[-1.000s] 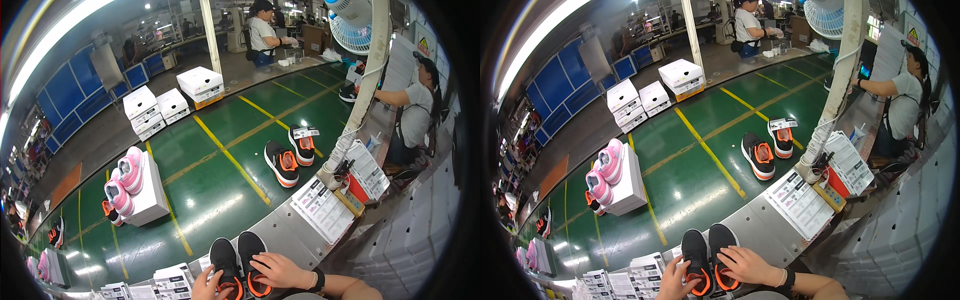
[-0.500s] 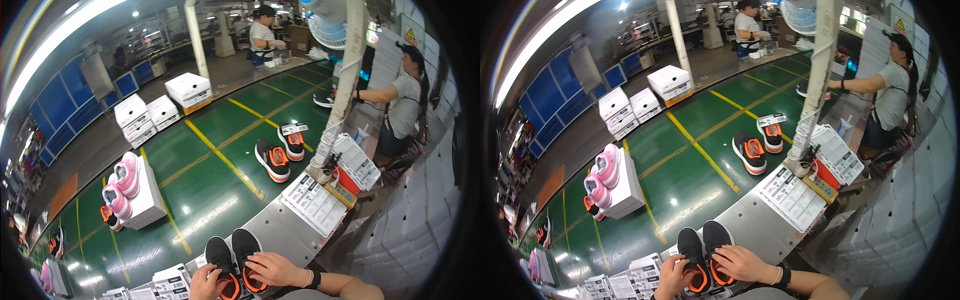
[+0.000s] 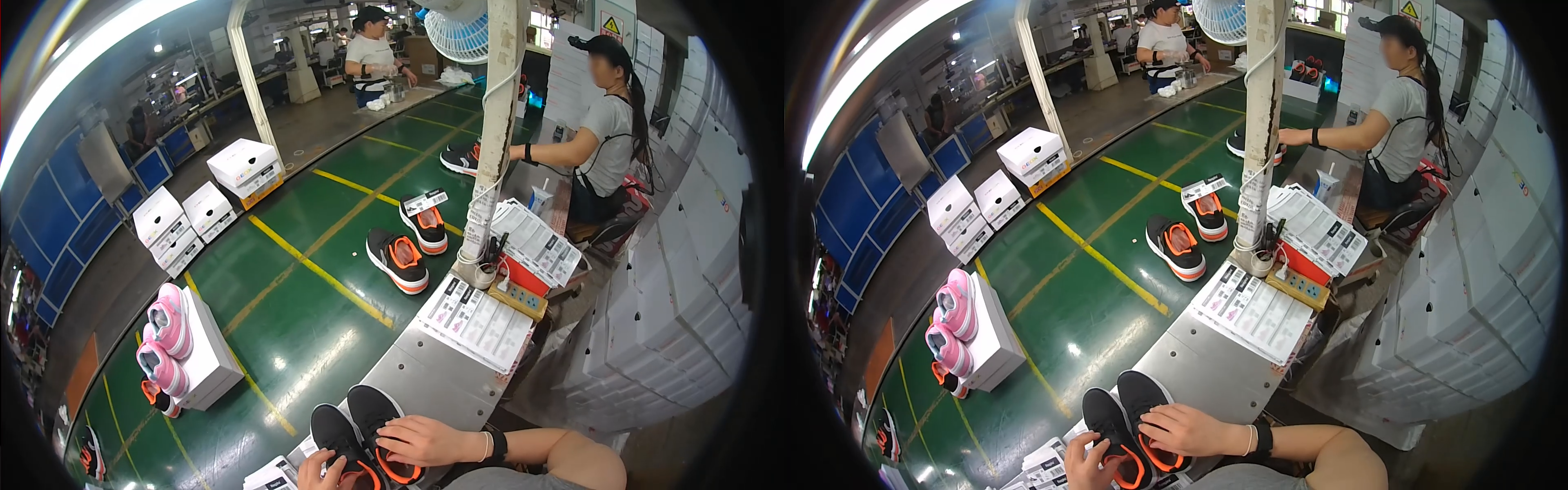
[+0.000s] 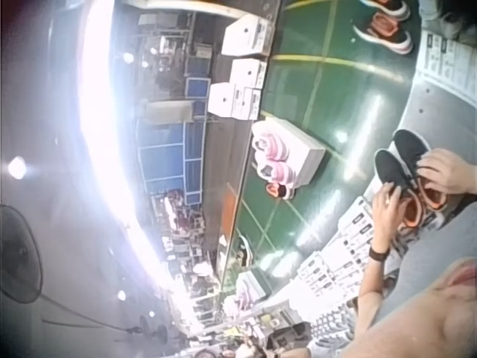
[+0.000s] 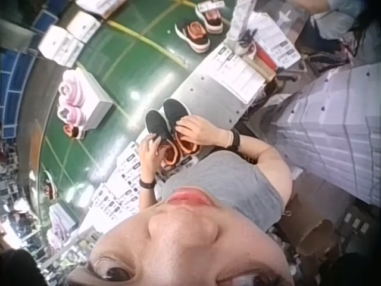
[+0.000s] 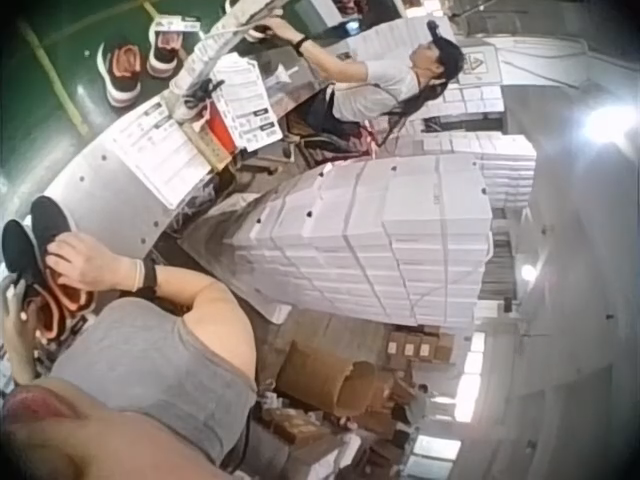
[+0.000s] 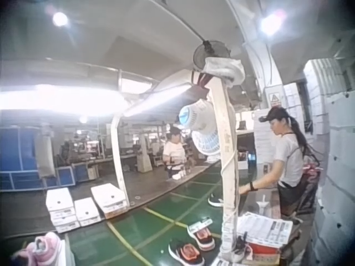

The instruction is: Inspecting and organizing manufactured shoes on a production line.

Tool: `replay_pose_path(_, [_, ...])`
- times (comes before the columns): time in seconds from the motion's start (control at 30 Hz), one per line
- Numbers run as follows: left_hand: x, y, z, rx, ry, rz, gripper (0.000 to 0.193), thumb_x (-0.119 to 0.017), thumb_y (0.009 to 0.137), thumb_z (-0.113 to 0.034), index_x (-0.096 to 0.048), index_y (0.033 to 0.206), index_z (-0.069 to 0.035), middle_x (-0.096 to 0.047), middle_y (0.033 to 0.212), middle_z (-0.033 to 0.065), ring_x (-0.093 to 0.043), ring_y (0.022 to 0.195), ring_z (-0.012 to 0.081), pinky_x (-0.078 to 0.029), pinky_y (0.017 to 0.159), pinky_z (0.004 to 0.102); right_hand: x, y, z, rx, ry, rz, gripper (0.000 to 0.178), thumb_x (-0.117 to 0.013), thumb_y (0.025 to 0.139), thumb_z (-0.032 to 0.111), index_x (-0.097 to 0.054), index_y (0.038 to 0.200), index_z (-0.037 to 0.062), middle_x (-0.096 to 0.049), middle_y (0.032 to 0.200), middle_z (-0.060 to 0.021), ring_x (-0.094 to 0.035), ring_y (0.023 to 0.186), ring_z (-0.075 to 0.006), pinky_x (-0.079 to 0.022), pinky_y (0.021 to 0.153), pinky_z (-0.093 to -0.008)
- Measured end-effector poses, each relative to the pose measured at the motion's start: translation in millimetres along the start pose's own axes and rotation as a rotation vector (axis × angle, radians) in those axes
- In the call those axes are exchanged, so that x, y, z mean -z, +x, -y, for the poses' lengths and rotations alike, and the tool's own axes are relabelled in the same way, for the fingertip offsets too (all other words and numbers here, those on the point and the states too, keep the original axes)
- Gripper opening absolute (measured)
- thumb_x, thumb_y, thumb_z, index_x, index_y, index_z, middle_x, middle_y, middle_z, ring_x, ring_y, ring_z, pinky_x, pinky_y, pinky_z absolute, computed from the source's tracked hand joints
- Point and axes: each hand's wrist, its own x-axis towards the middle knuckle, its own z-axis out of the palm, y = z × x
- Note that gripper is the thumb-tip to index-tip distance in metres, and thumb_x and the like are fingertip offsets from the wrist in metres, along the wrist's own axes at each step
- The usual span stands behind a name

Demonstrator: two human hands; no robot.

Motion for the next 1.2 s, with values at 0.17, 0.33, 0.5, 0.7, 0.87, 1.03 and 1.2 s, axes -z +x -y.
replay_pose_path(0.17, [1,-6,-6,-0.011,0.021,-0.023,0.047,-0.078,0.069,-0.008,-0.065,0.114,-0.006,-0.060,0.117,0.0170,-0.058,0.108,0.0371,-0.048,0.088,0.0456,0,-3,5,0.018,-0.026,-0.013,0.034,-0.070,0.088,0.027,-0.064,0.112,0.0047,-0.064,0.115,-0.0105,-0.062,0.106,-0.0266,-0.050,0.093,-0.0400])
replay_pose_path(0.33, [-9,-3,17,-0.080,0.006,-0.144,0.043,-0.089,0.056,-0.016,-0.067,0.090,-0.004,-0.067,0.079,0.0085,-0.063,0.070,0.0293,-0.049,0.061,0.0388,4,16,-5,0.046,0.023,-0.161,0.014,-0.072,0.082,0.018,-0.062,0.084,0.0077,-0.057,0.077,-0.0033,-0.060,0.075,-0.0219,-0.045,0.102,-0.0514])
replay_pose_path(0.5, [8,44,19,-0.058,-0.020,-0.040,0.036,-0.083,0.068,-0.018,-0.070,0.096,-0.001,-0.070,0.087,0.0130,-0.064,0.070,0.0289,-0.051,0.063,0.0369,36,55,-18,0.055,0.181,0.154,0.028,-0.071,0.082,0.030,-0.062,0.086,0.0037,-0.060,0.083,-0.0075,-0.060,0.079,-0.0268,-0.047,0.098,-0.0444])
replay_pose_path(0.7, [-2,34,14,-0.198,0.000,-0.033,0.037,-0.083,0.065,-0.016,-0.068,0.093,0.002,-0.067,0.091,0.0138,-0.066,0.080,0.0279,-0.054,0.068,0.0360,8,30,-16,0.181,-0.059,0.073,0.021,-0.072,0.076,0.018,-0.064,0.086,0.0015,-0.065,0.093,-0.0116,-0.066,0.090,-0.0283,-0.054,0.094,-0.0446])
replay_pose_path(0.87, [16,68,30,0.012,-0.097,-0.053,0.028,-0.082,0.068,-0.012,-0.069,0.089,0.001,-0.068,0.079,0.0122,-0.066,0.068,0.0257,-0.053,0.060,0.0338,10,91,-37,-0.060,0.251,0.070,0.014,-0.072,0.076,0.006,-0.063,0.083,-0.0014,-0.065,0.081,-0.0091,-0.067,0.073,-0.0241,-0.056,0.068,-0.0355])
replay_pose_path(1.03, [22,91,40,0.266,-0.332,0.006,0.017,-0.079,0.076,-0.013,-0.071,0.083,0.001,-0.066,0.069,0.0112,-0.064,0.059,0.0240,-0.048,0.053,0.0313,15,131,-61,-0.405,0.592,0.264,0.006,-0.069,0.083,0.003,-0.066,0.084,-0.0017,-0.066,0.072,-0.0059,-0.064,0.066,-0.0128,-0.048,0.058,-0.0247])
replay_pose_path(1.2, [18,104,49,0.520,-0.550,0.078,0.016,-0.074,0.083,-0.014,-0.074,0.083,0.002,-0.070,0.069,0.0120,-0.064,0.056,0.0155,-0.049,0.053,0.0261,14,144,-76,-0.739,0.782,0.449,0.009,-0.066,0.088,0.005,-0.065,0.083,-0.0018,-0.063,0.071,0.0014,-0.054,0.063,-0.0029,-0.043,0.056,-0.0198])
